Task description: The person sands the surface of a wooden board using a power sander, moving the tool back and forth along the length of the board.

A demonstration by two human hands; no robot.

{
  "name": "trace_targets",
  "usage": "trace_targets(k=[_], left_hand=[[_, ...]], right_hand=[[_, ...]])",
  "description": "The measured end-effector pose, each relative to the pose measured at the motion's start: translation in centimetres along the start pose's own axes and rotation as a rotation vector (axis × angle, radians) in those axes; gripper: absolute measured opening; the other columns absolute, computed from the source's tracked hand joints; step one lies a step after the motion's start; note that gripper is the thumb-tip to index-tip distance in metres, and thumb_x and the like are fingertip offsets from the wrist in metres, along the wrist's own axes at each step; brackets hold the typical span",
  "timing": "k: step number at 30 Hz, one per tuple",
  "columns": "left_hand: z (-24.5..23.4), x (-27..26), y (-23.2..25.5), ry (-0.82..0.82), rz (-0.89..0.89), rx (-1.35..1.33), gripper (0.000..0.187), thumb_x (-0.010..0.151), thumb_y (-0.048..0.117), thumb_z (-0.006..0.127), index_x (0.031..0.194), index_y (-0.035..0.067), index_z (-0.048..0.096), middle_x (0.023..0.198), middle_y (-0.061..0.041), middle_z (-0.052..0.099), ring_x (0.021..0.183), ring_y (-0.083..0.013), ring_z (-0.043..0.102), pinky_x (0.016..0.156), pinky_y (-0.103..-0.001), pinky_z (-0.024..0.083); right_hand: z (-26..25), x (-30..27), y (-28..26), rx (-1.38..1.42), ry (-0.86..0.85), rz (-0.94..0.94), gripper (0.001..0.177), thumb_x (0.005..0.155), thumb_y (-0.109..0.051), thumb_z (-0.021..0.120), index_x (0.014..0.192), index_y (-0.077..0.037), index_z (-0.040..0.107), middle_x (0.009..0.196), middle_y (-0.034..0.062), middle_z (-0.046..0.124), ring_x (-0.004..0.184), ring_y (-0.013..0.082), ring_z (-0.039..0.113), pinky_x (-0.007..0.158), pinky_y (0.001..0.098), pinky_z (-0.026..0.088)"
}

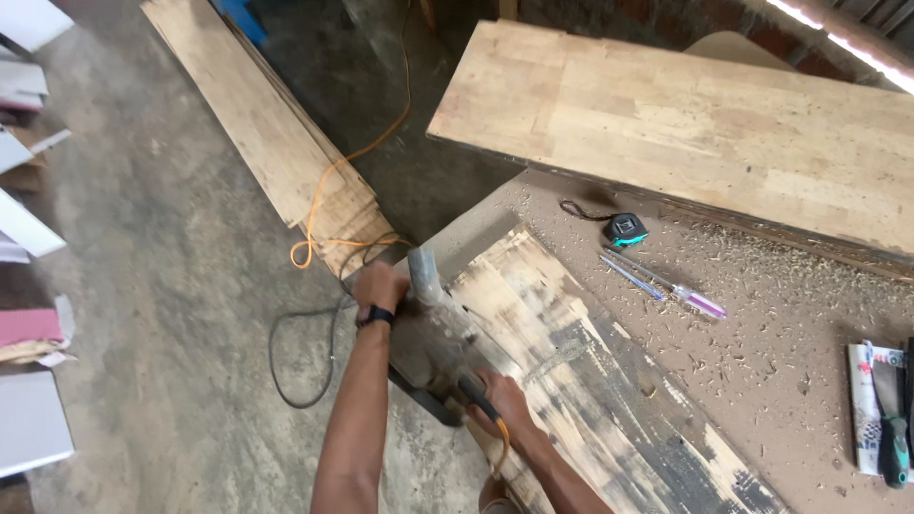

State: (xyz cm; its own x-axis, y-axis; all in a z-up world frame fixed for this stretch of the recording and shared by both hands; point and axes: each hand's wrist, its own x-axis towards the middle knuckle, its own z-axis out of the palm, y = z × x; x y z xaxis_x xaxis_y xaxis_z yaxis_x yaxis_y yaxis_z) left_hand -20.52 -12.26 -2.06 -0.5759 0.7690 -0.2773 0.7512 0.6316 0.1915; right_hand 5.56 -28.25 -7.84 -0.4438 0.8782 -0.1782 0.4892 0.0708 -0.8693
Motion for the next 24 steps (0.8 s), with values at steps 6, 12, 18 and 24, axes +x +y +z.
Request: trace_targets(k=[6, 12, 18, 24], left_hand=[[-2.9, 2.7, 2.6, -0.063, 0.006, -0.043, 0.033, 0.076, 0.027, 0.064, 0.091, 0.0, 0.078, 0.101, -0.019, 0.077, 0.096, -0.0441, 0.073, 0.073, -0.052, 0.057], [-2.7, 4.6, 5.0, -0.017, 0.073, -0.156, 0.036, 0.078, 0.02, 0.055, 0.094, -0.001, 0.079, 0.091, -0.024, 0.077, 0.097, -0.0465, 0.074, 0.083, -0.054, 0.06], [-3.5, 5.1, 10.1, -0.031, 0.137, -0.17, 0.034, 0.075, 0.019, 0.059, 0.094, 0.0, 0.08, 0.09, -0.024, 0.078, 0.095, -0.0473, 0.074, 0.082, -0.054, 0.06], [-0.6, 8.1, 14.5, -0.046, 0.219, -0.199, 0.032, 0.074, 0.02, 0.062, 0.09, -0.001, 0.081, 0.087, -0.024, 0.077, 0.091, -0.0474, 0.074, 0.08, -0.056, 0.061]], right_hand=[[-1.1, 4.0, -1.0, 0.022, -0.005, 0.042, 0.013, 0.067, -0.021, 0.063, 0.078, -0.014, 0.059, 0.067, 0.0036, 0.067, 0.053, 0.0198, 0.066, 0.045, 0.0349, 0.057], [-1.3, 6.4, 1.7, 0.01, -0.015, 0.389, 0.031, 0.059, -0.022, 0.072, 0.09, -0.018, 0.069, 0.081, 0.0135, 0.075, 0.093, 0.0421, 0.074, 0.08, 0.0562, 0.055], [-3.5, 8.1, 5.7, 0.03, 0.076, 0.352, 0.029, 0.057, -0.022, 0.072, 0.085, -0.014, 0.068, 0.079, 0.0178, 0.074, 0.089, 0.0461, 0.072, 0.078, 0.0577, 0.054], [-9.3, 8.4, 2.8, -0.012, 0.144, 0.346, 0.02, 0.064, -0.011, 0.075, 0.084, -0.011, 0.072, 0.075, 0.0187, 0.074, 0.081, 0.0453, 0.074, 0.081, 0.053, 0.06]])
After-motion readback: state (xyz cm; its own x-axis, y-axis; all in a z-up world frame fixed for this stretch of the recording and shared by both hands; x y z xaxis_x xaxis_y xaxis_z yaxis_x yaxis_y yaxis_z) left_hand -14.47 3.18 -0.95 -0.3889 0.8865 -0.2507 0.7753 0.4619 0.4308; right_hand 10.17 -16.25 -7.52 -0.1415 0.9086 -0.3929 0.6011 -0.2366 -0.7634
